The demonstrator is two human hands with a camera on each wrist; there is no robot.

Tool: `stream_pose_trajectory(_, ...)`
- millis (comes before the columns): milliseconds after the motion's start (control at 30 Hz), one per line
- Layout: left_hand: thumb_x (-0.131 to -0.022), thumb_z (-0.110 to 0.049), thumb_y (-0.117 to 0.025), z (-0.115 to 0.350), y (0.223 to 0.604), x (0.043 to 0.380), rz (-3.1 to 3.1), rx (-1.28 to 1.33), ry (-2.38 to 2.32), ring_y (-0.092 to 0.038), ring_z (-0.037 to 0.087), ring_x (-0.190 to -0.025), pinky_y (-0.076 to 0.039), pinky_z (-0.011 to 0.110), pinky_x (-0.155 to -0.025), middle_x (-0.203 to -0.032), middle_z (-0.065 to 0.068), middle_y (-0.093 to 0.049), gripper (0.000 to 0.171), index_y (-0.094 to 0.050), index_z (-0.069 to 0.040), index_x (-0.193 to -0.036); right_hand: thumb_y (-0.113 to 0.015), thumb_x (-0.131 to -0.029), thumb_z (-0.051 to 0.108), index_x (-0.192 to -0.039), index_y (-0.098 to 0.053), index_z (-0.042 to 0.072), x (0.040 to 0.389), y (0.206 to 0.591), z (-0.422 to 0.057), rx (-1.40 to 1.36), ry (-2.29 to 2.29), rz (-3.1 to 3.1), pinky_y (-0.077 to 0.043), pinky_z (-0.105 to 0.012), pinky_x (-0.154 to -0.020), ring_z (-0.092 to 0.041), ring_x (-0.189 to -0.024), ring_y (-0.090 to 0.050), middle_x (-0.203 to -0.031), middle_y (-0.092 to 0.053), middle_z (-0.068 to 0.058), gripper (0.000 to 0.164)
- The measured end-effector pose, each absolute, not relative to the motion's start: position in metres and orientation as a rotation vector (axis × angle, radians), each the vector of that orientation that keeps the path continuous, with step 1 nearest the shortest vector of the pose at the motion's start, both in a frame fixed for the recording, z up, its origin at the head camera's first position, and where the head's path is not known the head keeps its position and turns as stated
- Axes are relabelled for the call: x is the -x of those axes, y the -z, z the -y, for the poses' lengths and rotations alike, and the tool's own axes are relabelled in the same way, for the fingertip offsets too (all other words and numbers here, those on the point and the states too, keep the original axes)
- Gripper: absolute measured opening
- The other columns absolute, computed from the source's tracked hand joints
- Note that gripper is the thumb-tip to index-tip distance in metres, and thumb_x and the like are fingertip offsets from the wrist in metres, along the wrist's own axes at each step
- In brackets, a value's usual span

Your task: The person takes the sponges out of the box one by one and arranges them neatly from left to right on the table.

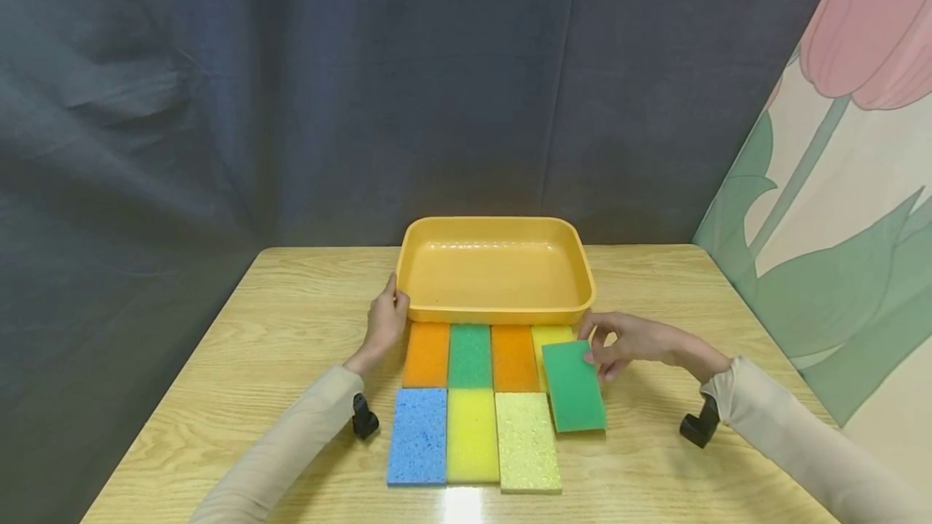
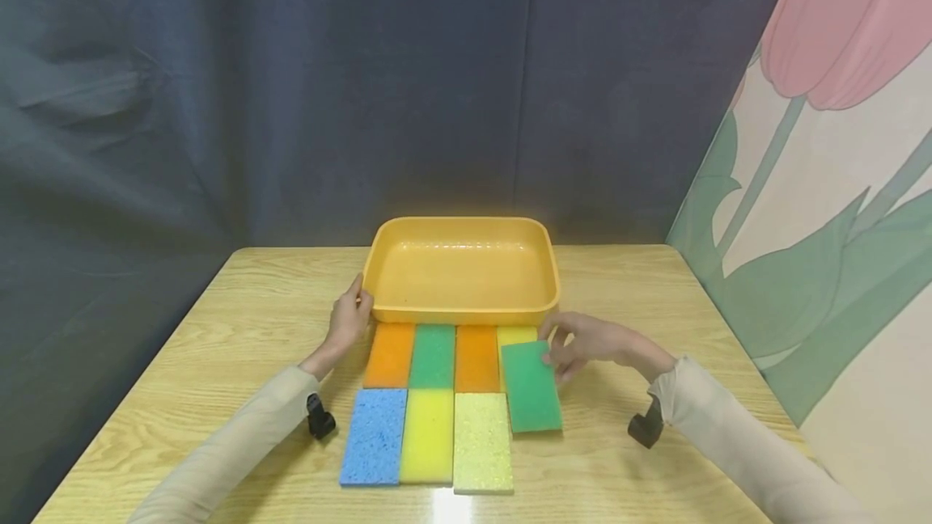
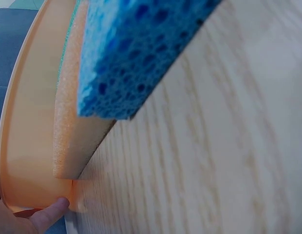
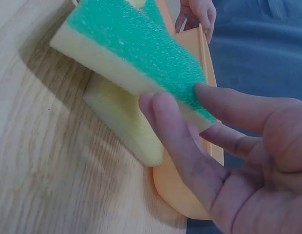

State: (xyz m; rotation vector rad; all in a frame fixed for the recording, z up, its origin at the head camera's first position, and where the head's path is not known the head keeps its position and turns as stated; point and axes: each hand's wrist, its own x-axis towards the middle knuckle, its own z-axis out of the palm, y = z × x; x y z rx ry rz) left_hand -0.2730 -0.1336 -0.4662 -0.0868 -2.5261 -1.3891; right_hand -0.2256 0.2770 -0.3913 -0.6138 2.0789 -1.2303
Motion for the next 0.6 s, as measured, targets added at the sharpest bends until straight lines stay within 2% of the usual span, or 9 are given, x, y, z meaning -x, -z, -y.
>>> stream_pose_trajectory(233, -0.103, -0.008, -0.040, 0.134, 0.465, 0.273, 2.530, 0.081, 1.386, -0.029, 0.008, -0.045, -0.028, 0.021, -0.043, -0.059, 0.001, -0.039, 0.054, -0.024, 0.006, -0.152, -0.064, -0.095, 0.007, -0.112, -0.049, -0.008, 0.225, 0.394, -0.278, 0.577, 1.177, -2.029, -0.058, -0.047, -0.072, -0.041, -0.081, -0.068, -0.091, -0.059, -0.019, 0.027)
stream_pose_trajectory(400, -0.103, -0.007, -0.040, 0.133, 0.465, 0.273, 2.530, 0.091, 1.380, -0.028, 0.007, -0.044, -0.027, 0.021, -0.042, -0.057, 0.000, -0.037, 0.054, -0.024, 0.007, -0.152, -0.065, -0.094, 0.006, -0.109, -0.051, -0.009, 0.222, 0.398, -0.279, 0.585, 1.130, -1.973, -0.059, -0.044, -0.069, -0.034, -0.075, -0.070, -0.087, -0.065, -0.020, 0.025)
stream_pose_trajectory(600, -0.103, -0.008, -0.040, 0.133, 0.465, 0.272, 2.531, 0.092, 1.388, -0.028, 0.008, -0.045, -0.027, 0.021, -0.042, -0.057, 0.000, -0.037, 0.054, -0.023, 0.007, -0.152, -0.067, -0.090, 0.003, -0.105, -0.052, -0.008, 0.219, 0.402, -0.278, 0.582, 1.107, -1.946, -0.059, -0.041, -0.065, -0.031, -0.073, -0.070, -0.083, -0.068, -0.022, 0.023)
